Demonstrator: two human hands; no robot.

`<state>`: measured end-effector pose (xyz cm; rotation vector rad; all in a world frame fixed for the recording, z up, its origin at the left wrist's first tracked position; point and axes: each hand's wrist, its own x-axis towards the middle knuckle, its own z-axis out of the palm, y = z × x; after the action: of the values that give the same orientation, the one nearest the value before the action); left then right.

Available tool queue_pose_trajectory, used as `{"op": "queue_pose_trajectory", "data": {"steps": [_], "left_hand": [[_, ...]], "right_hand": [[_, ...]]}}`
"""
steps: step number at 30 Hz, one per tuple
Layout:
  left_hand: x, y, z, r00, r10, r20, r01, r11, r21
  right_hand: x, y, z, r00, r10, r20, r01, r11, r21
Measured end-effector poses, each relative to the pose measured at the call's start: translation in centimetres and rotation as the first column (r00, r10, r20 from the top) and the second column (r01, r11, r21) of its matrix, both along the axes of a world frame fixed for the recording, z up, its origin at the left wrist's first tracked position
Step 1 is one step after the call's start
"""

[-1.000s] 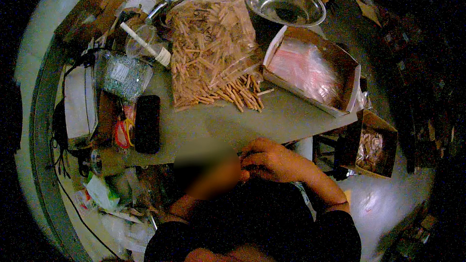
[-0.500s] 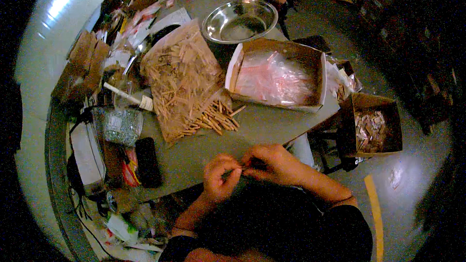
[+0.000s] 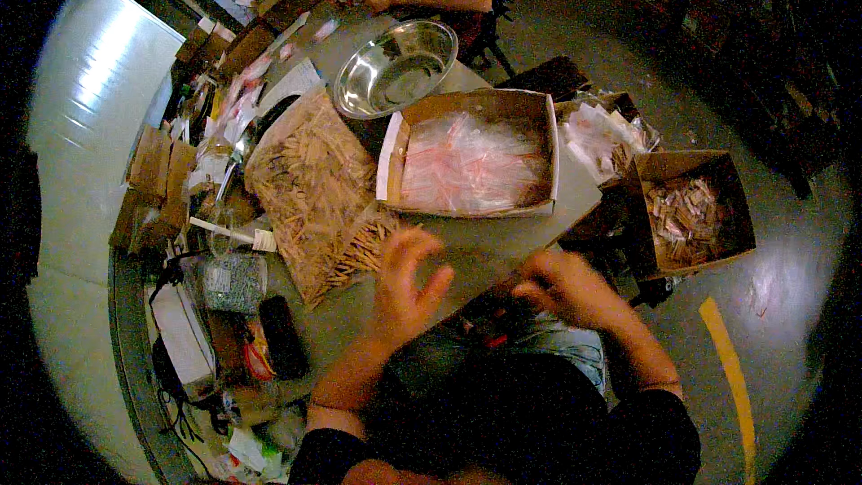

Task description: The person sits at a table and repeatedly picks up small wooden sticks, inserts them into small plastic bags, and places the filled bags into a cardboard box. The person handles the sticks and bags by hand throughout the process.

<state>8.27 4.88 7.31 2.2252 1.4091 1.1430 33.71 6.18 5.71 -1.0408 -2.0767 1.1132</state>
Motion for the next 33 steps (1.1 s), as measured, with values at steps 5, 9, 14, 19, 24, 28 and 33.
{"op": "queue_pose_trajectory", "data": {"steps": [5,9,14,19,24,28,33], "left_hand": [[-3.5,6.8,1.5,0.939,0.101,-0.329,-0.045,0.983,0.175],[-4.4,8.0,0.4,0.999,0.019,-0.029,-0.020,0.999,-0.050],[-6.2,2.4,1.6,0.815,0.255,0.520,-0.075,0.937,-0.342],[-9.8,-5.6,-2.6,0.786,0.486,0.381,-0.251,0.815,-0.522],[-11.4,-11.0,-5.5,0.682,0.697,-0.221,-0.705,0.707,0.057],[-11.4,-12.9,-6.3,0.800,0.506,-0.323,-0.540,0.841,-0.021],[-9.7,-14.1,-5.1,0.871,0.329,-0.365,-0.379,0.923,-0.070]], "right_hand": [[9.9,0.8,-0.6,0.561,-0.782,0.272,0.754,0.618,0.222],[11.3,0.3,-1.0,0.533,-0.845,0.042,0.787,0.513,0.344],[3.3,0.6,-2.9,0.873,-0.462,0.158,0.383,0.848,0.366],[-7.7,0.9,-3.0,0.980,-0.037,0.194,-0.002,0.980,0.199],[-16.5,3.2,-5.3,0.964,0.033,0.265,-0.165,0.854,0.493],[-20.9,2.4,-4.7,0.900,-0.013,0.436,-0.252,0.800,0.545],[-19.8,1.1,-5.1,0.825,0.068,0.560,-0.375,0.808,0.455]]}}
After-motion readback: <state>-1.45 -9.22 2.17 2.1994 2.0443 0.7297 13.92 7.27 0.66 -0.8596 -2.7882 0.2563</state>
